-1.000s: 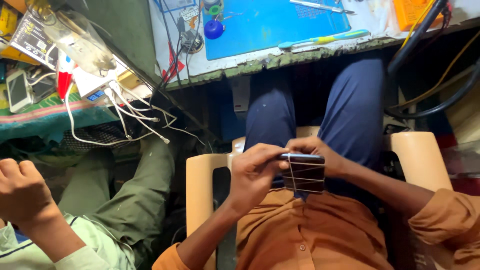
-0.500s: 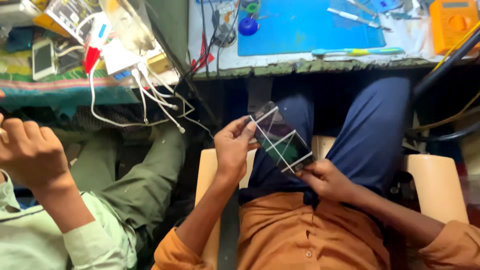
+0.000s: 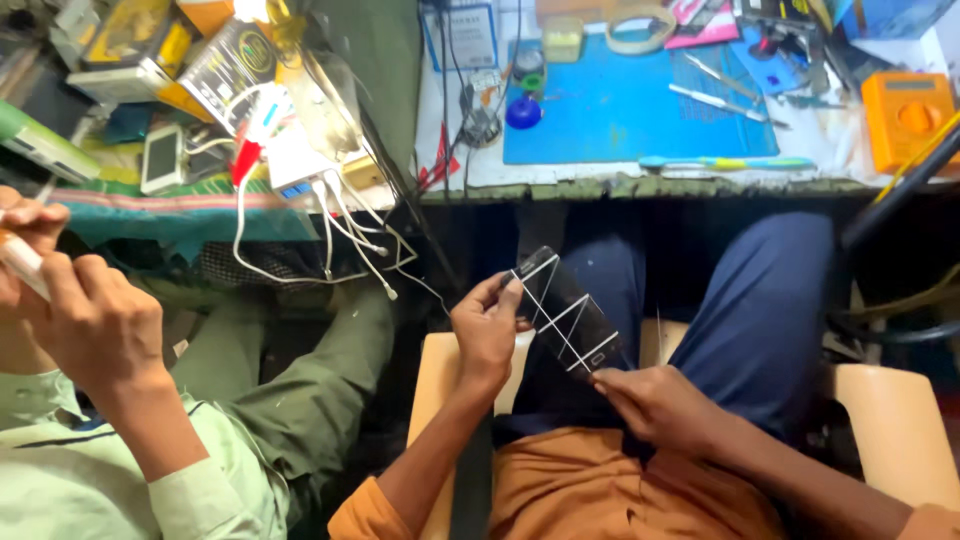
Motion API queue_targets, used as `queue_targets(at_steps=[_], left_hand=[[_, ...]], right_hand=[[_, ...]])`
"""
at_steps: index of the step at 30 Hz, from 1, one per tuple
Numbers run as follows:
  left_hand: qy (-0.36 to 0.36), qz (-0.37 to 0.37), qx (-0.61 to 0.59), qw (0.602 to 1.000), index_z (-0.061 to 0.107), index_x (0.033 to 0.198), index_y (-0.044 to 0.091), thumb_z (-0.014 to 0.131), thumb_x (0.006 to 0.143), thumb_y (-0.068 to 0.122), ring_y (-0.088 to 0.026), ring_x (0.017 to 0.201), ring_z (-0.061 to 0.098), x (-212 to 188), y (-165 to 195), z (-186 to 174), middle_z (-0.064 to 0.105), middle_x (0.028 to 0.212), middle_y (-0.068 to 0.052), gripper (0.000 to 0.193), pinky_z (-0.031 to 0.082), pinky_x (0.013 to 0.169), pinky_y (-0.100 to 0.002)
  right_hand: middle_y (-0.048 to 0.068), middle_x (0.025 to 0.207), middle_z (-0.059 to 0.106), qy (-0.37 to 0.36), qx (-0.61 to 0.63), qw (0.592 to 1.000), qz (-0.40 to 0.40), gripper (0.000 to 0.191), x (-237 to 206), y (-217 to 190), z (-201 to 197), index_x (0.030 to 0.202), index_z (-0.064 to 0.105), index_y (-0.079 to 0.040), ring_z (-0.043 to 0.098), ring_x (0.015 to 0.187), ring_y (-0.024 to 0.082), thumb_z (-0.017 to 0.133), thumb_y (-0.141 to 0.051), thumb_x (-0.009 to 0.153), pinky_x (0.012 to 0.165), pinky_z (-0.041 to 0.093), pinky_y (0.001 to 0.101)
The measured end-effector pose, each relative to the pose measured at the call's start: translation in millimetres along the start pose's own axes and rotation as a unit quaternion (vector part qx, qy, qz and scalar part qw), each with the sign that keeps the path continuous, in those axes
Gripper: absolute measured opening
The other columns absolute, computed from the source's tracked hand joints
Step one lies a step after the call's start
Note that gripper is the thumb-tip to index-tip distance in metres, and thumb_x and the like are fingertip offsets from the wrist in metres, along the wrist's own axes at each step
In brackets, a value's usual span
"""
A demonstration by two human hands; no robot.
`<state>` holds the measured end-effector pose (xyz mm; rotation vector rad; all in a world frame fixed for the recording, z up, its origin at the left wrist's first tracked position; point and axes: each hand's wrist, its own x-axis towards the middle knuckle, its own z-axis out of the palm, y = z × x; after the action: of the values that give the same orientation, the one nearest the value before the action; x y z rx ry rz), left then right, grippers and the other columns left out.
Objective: The person sits in a chair and wraps white thread around a smartphone resting on their lap, winding the thread crisscross over the phone's back and screen, pulling it taut and tying it off. They occasionally reach to the workbench for supplies while another person works at the bench.
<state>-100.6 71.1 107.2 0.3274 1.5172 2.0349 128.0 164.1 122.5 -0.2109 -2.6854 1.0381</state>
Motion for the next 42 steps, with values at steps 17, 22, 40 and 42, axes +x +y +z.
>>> queue_targets(at_steps=[17,22,40,42], left_hand=[[-0.043,0.004,0.012,0.999,0.070,0.117,-0.004,0.067,0.096,0.009,-0.010,0.074,0.072,-10,13,0,0.074,0.091,-0.005,0.025,0.061,0.060,-0.025],[-0.054,0.130,0.183,0.973,0.075,0.114,-0.002,0.073,0.094,0.007,-0.007,0.068,0.067,-35,29,14,0.069,0.086,-0.003,0.021,0.056,0.055,-0.024],[-0.363,0.203,0.275,0.867,0.069,0.118,0.000,0.071,0.094,0.001,-0.017,0.068,0.061,-100,33,39,0.067,0.089,-0.012,0.024,0.049,0.061,-0.029],[-0.370,0.198,0.268,0.867,0.069,0.118,0.000,0.071,0.093,0.001,-0.016,0.067,0.061,-99,32,39,0.067,0.089,-0.012,0.025,0.048,0.060,-0.029]], right_hand=[[0.016,0.082,0.074,0.045,-0.059,0.997,-0.014,0.023,-6,-6,4,0.110,0.071,-0.005,0.074,0.069,0.033,0.068,-0.015,0.090,0.056,0.058,0.0407],[0.007,0.076,0.065,-0.106,-0.235,0.963,-0.075,0.028,-10,-24,-20,0.109,0.069,-0.001,0.070,0.065,0.026,0.064,-0.011,0.083,0.054,0.054,0.0404],[0.004,0.070,0.062,0.150,-0.257,0.947,-0.122,0.022,-12,-41,-88,0.099,0.074,-0.010,0.065,0.061,0.024,0.074,-0.009,0.077,0.052,0.049,0.0388],[0.004,0.069,0.064,0.156,-0.249,0.949,-0.116,0.021,-12,-39,-86,0.099,0.074,-0.010,0.066,0.060,0.024,0.073,-0.007,0.078,0.051,0.050,0.0383]])
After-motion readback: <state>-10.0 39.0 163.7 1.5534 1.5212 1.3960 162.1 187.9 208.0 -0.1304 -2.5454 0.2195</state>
